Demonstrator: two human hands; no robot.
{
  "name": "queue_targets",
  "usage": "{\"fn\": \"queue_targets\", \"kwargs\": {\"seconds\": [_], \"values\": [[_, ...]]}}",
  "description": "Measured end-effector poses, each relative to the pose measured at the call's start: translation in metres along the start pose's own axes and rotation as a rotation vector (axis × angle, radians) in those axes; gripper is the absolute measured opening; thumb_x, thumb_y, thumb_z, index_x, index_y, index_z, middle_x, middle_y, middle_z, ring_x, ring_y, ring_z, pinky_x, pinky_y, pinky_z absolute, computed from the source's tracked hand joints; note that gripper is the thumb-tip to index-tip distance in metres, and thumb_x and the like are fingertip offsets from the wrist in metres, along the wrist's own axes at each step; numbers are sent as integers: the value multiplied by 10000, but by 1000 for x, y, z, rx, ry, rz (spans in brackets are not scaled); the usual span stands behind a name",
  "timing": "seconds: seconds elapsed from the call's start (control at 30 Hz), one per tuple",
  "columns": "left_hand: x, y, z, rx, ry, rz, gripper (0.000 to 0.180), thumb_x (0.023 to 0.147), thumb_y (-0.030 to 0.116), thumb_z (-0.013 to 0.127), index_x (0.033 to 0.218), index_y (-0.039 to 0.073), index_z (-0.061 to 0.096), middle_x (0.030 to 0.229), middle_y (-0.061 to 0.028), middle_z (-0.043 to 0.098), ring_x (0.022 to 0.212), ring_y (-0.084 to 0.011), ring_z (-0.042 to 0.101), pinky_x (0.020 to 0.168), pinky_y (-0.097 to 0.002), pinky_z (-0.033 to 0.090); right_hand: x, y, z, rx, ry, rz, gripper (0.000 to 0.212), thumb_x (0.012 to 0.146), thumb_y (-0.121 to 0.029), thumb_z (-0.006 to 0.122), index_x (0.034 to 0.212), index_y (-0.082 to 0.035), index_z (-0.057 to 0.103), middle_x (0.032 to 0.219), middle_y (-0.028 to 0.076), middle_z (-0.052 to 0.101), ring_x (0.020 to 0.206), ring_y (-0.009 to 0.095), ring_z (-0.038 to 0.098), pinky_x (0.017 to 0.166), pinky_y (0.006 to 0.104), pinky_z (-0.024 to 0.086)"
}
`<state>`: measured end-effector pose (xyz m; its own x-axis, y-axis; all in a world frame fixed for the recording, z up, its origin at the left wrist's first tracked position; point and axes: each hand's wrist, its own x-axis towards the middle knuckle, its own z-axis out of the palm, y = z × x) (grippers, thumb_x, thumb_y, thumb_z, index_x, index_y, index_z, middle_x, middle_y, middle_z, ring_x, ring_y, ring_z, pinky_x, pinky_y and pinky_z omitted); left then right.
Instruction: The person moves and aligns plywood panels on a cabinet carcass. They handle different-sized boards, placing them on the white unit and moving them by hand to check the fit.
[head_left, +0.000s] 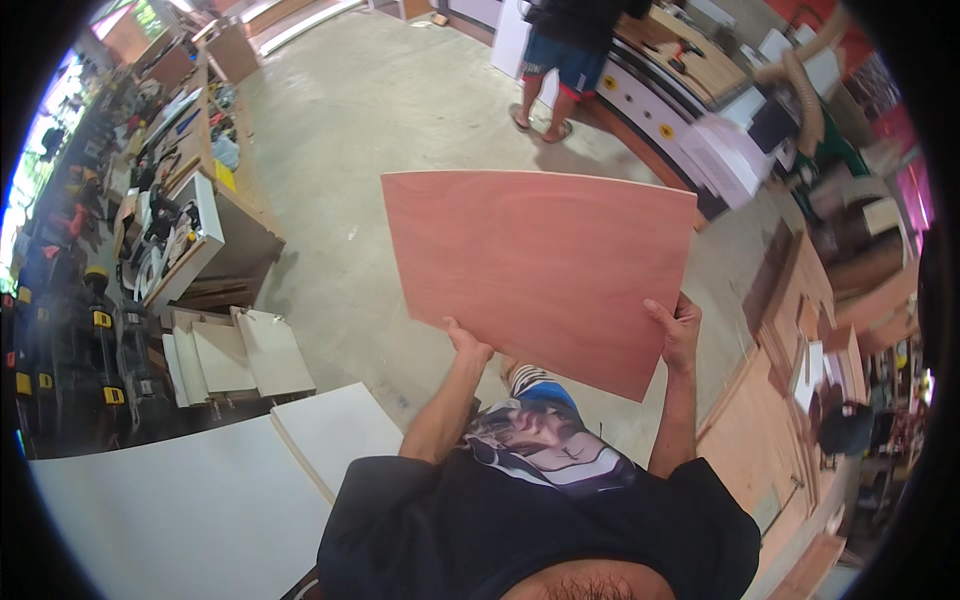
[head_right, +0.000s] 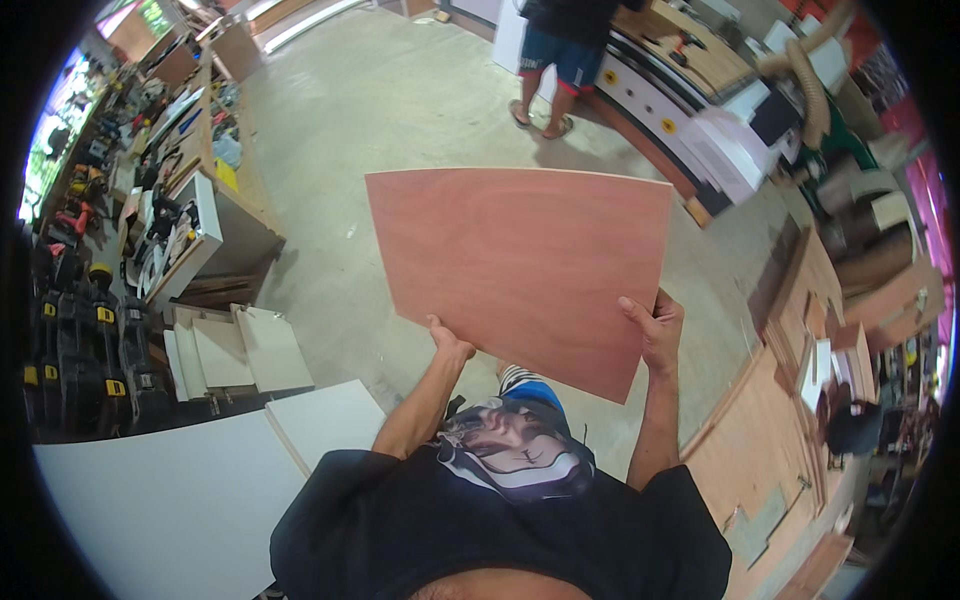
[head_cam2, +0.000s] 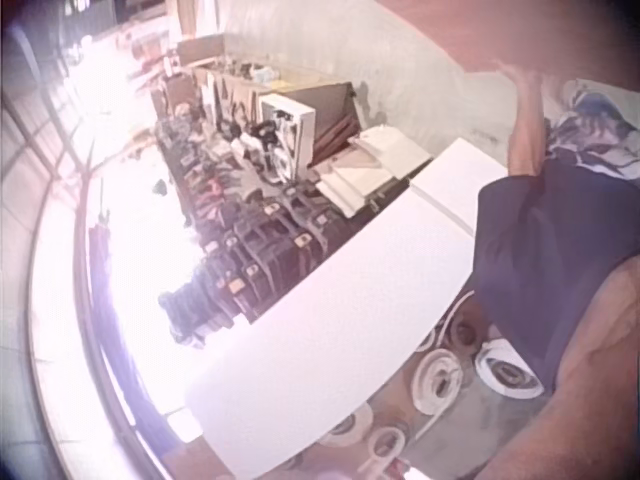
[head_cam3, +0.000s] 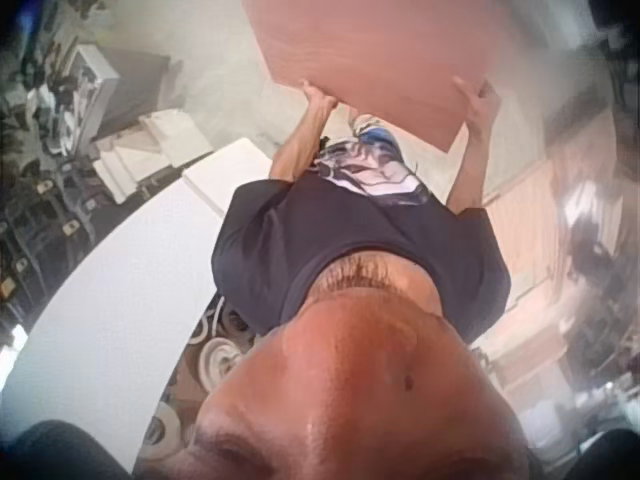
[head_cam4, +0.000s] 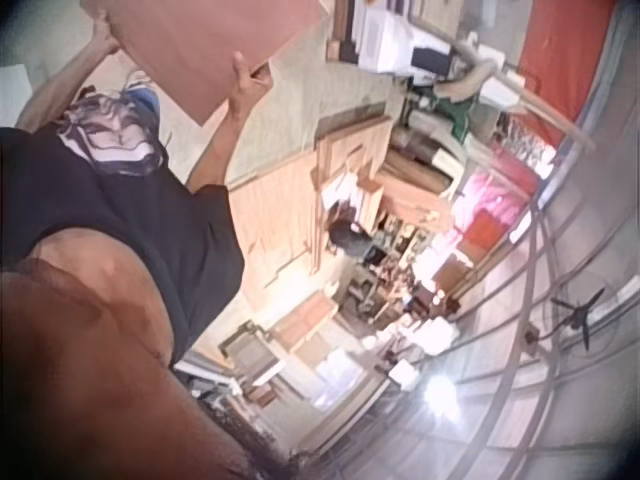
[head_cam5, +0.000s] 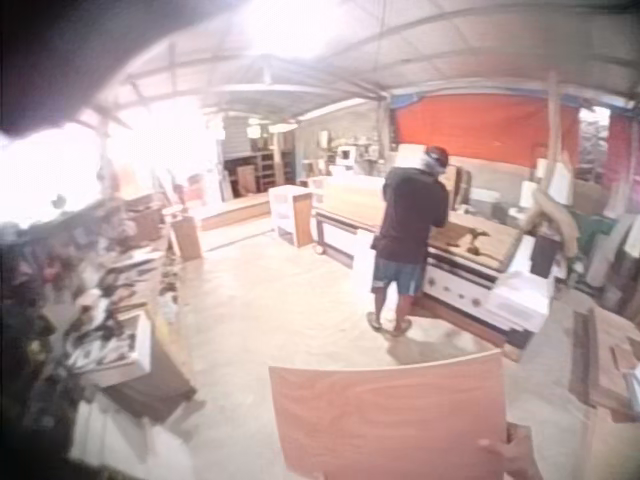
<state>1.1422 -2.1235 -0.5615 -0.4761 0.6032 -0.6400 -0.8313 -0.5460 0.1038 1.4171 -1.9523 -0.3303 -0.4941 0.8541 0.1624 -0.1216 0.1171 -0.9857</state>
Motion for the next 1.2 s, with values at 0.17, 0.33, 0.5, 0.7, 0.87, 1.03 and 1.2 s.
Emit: {"fn": "queue_targets", "kwargs": {"seconds": [0.17,0.33,0.5,0.7,0.87,1.03,1.2], "values": [[35,54,104,-47,78,259,806,1014,698,181,1558,145,402,1580,-90,452,1446,-357,420,1171,-561,373,138,12,25,98,-138,51,262,867,-49,767,1111,38,726,1035,77,748,917,119,674,837,275,526],[115,157,208,-106,2,395,816,989,707,254,1569,150,390,1605,-84,424,1448,-348,420,1164,-554,385,321,40,120,220,-264,34,189,940,-121,704,1074,9,732,934,19,711,827,91,641,763,266,512],[179,235,251,307,-271,572,924,917,774,295,1596,147,333,1651,-84,328,1505,-376,294,1200,-614,285,476,38,230,373,-388,-32,220,1016,-213,645,1104,-13,672,931,-51,625,799,6,518,663,188,397],[319,308,319,-162,-429,682,1011,843,856,300,1585,171,347,1626,-76,354,1491,-384,310,1185,-619,308,654,45,365,410,-542,-132,334,1084,-265,566,1340,-52,558,836,-88,512,737,-8,393,632,175,331],[442,371,456,-248,-449,721,1005,811,873,384,1560,204,384,1618,-72,358,1475,-386,332,1183,-626,304,811,27,432,255,-642,-246,451,1060,-185,603,1467,-77,442,877,-28,577,762,45,488,689,229,413],[537,419,621,-392,-401,609,1015,774,834,554,1544,191,401,1591,-103,382,1471,-368,341,1202,-604,285,954,21,459,-234,-292,-704,591,997,-100,672,1515,-69,389,1293,135,641,1069,238,676,955,359,530],[689,470,735,-296,-337,631,1051,748,823,595,1537,153,413,1572,-104,417,1471,-364,346,1206,-605,269,1096,77,470,-255,-300,-494,916,769,168,597,1584,-126,297,1407,145,579,1208,279,634,1085,389,459]]}}
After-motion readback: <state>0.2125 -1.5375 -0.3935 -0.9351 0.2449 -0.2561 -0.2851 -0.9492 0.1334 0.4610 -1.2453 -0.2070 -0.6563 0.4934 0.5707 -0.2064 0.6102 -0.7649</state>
